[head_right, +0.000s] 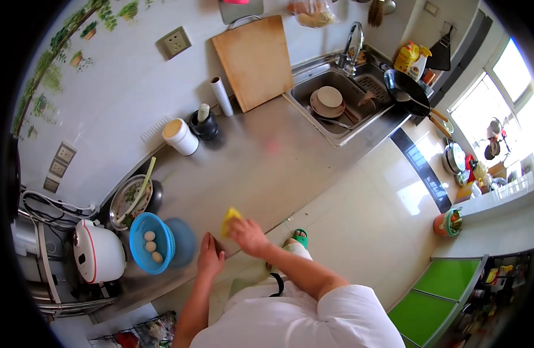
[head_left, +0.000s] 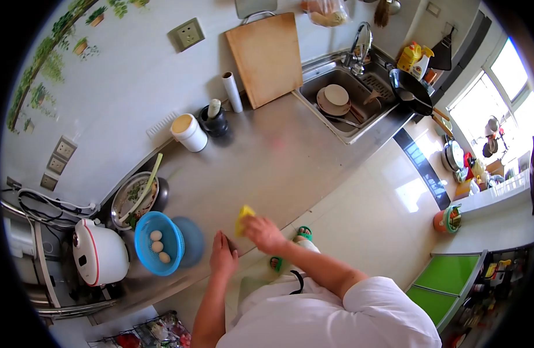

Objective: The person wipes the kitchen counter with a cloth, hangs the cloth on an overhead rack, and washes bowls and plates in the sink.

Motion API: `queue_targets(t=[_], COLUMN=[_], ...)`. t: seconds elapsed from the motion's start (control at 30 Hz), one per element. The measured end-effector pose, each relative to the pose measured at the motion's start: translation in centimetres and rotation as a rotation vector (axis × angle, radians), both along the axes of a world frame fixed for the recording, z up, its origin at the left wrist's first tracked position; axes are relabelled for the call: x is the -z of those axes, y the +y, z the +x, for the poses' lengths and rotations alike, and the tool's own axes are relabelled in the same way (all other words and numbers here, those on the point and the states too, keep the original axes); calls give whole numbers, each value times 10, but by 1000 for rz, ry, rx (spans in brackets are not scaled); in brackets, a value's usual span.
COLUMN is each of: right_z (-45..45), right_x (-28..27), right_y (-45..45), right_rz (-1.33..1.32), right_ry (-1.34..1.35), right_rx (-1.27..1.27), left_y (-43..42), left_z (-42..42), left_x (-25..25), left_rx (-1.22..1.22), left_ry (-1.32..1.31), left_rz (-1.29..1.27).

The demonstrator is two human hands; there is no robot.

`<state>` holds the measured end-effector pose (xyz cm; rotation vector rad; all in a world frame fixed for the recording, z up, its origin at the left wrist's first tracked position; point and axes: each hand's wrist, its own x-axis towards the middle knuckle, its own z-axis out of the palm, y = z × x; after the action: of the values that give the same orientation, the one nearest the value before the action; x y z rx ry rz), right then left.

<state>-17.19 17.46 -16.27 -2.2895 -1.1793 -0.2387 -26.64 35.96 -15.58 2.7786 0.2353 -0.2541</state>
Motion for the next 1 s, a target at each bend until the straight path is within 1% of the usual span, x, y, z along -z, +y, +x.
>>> queue_targets(t=[0.03, 0.1, 0.2, 0.33, 0.37, 0.47, 0.5, 0.53, 0.6, 0.63, 0.67, 0.73, 0.77, 0.8, 0.83, 0.93, 0.97, 1.0], right_z=[-5, -10, 28, 101, 120, 164, 173, 177, 172, 165, 151, 121, 107, 101, 104, 128, 146, 164], right_x=[0, 0, 2, 13, 10, -7, -14, -19, -25, -14, -12, -10, -10, -10, -9, -2, 0, 1], right_y=[-6, -28, -88, -180, -199, -229, -237, -234, -206, -185, -161, -116, -99, -91, -93, -106, -124, -143], right_rz=[5, -51, -53, 13, -16, -62, -81, -48, 54, 161, 195, 115, 50, -14, -5, -28, -11, 3], right_ry=[3, -16, 41, 0, 13, 6, -19, -6, -2, 21, 51, 57, 90, 124, 133, 203, 211, 218], right_rx=[9, -76, -46, 30, 74, 179, 239, 207, 122, 32, -39, -211, -252, -294, -304, -277, -200, -122], left_y=[-1, -1, -3, -7, -7, -15, -23, -30, -42, -49, -57, -77, -91, -109, -124, -147, -151, -155], left_z=[2, 2, 3, 5, 5, 11, 14, 21, 31, 36, 43, 59, 70, 81, 86, 90, 91, 89], left_x=[-5, -3, 0, 6, 9, 11, 6, 2, 3, 3, 3, 2, -6, -19, -26, -20, -18, -14], left_rx=[-26, -12, -19, -56, -59, -75, -146, -218, -257, -300, -305, -205, -216, -225, -234, -201, -209, -184], left_ry=[33, 26, 35, 39, 45, 46, 84, 119, 140, 166, 168, 165, 169, 193, 220, 196, 196, 204], left_rz=[-44, -18, 19, 60, 61, 88, 80, 73, 66, 64, 65, -54, -47, -112, -178, -168, -168, -115])
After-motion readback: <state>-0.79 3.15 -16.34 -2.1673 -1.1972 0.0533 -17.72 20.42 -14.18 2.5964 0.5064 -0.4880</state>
